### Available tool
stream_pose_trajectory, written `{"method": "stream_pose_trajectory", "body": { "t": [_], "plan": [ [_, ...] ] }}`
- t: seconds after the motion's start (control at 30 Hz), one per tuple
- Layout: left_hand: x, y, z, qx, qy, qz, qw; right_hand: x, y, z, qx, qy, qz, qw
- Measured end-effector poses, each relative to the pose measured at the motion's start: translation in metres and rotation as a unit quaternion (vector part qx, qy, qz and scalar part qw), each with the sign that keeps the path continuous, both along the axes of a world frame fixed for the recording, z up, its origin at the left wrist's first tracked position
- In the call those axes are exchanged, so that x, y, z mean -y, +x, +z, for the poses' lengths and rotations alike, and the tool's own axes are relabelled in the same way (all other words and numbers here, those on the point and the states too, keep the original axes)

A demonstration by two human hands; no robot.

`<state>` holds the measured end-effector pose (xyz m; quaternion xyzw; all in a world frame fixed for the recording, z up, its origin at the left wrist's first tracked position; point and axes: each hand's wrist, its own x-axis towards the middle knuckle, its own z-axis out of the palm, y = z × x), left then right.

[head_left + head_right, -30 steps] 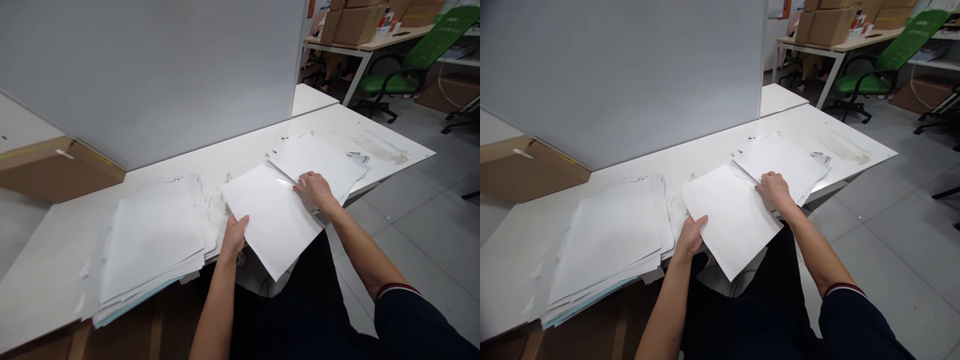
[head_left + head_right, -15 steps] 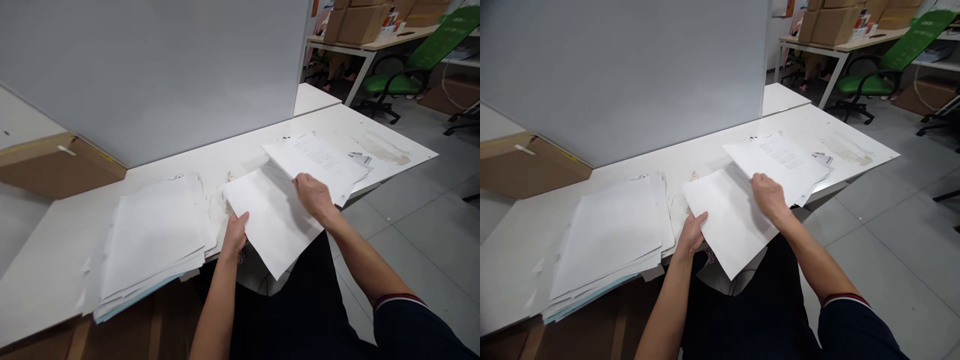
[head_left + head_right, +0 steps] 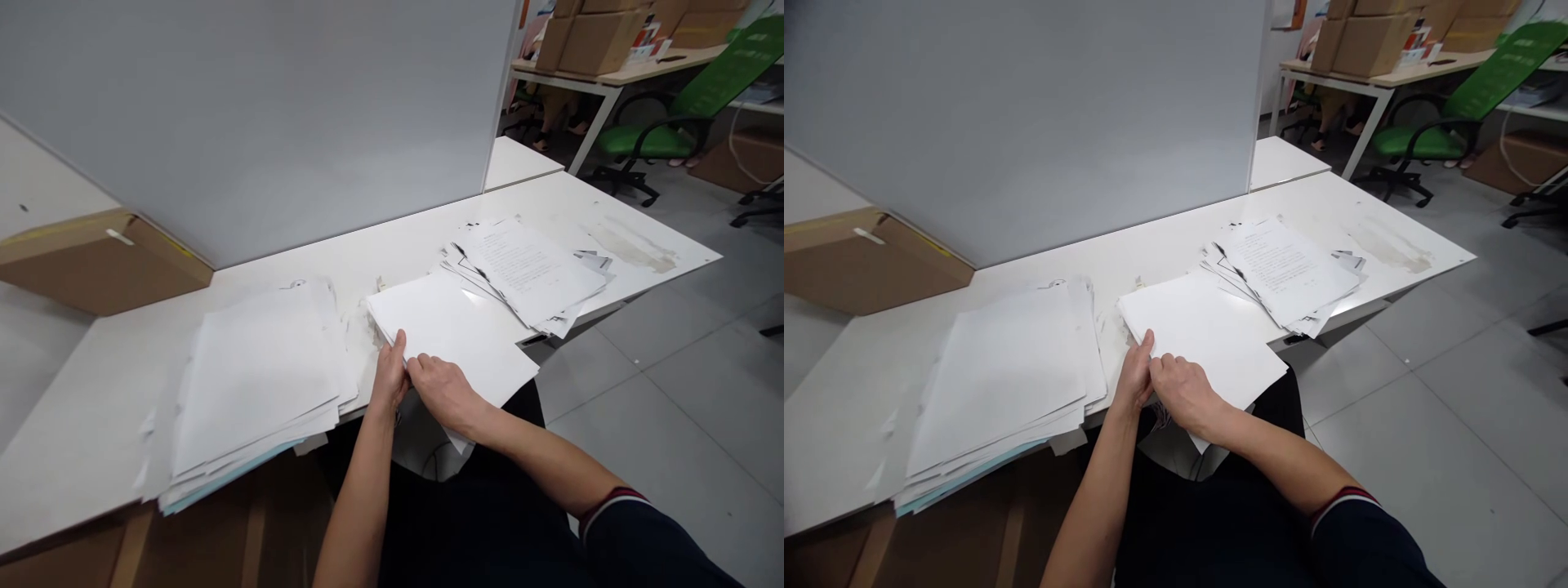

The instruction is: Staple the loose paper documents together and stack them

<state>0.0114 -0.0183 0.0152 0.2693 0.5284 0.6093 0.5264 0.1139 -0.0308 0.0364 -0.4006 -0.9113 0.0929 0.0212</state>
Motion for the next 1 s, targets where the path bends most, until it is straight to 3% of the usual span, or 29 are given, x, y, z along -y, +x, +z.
{"method": "stream_pose_trajectory", "body": {
  "t": [0.13, 0.23, 0.33, 0.4, 0.47, 0.57, 0.6, 0.77, 0.83, 0.9, 1.0],
  "plan": [
    [-0.001, 0.001, -0.001, 0.073, -0.032, 0.008, 0.997, 0.002, 0.002, -0.001, -0.013, -0.013, 0.022, 1.0],
    [0.0, -0.002, -0.004, 0.081, -0.048, 0.023, 0.995, -0.012, 0.016, 0.003, -0.076, -0.046, 0.019, 0.996],
    [0.005, -0.008, -0.001, 0.09, -0.042, 0.005, 0.995, -0.042, 0.047, 0.006, -0.197, -0.014, -0.125, 0.972],
    [0.01, -0.015, 0.004, 0.082, -0.019, -0.013, 0.996, -0.064, 0.072, 0.007, -0.268, 0.017, -0.251, 0.93],
    [0.014, -0.021, 0.012, 0.063, 0.019, -0.034, 0.997, -0.08, 0.093, 0.007, -0.336, -0.049, -0.301, 0.891],
    [0.015, -0.031, 0.031, -0.004, 0.092, -0.045, 0.995, -0.091, 0.106, 0.015, -0.448, -0.238, -0.203, 0.838],
    [0.015, -0.034, 0.038, -0.037, 0.116, -0.036, 0.992, -0.091, 0.105, 0.021, -0.482, -0.271, -0.16, 0.818],
    [0.013, -0.044, 0.08, -0.161, 0.216, 0.027, 0.963, -0.09, 0.084, 0.061, -0.628, -0.246, -0.078, 0.734],
    [0.012, -0.046, 0.092, -0.178, 0.238, 0.04, 0.954, -0.092, 0.079, 0.071, -0.641, -0.268, -0.048, 0.718],
    [0.011, -0.048, 0.097, -0.19, 0.245, 0.05, 0.949, -0.095, 0.076, 0.071, -0.628, -0.303, -0.02, 0.716],
    [0.008, -0.051, 0.091, -0.208, 0.239, 0.064, 0.946, -0.101, 0.074, 0.058, -0.631, -0.303, -0.023, 0.714]
  ]
}}
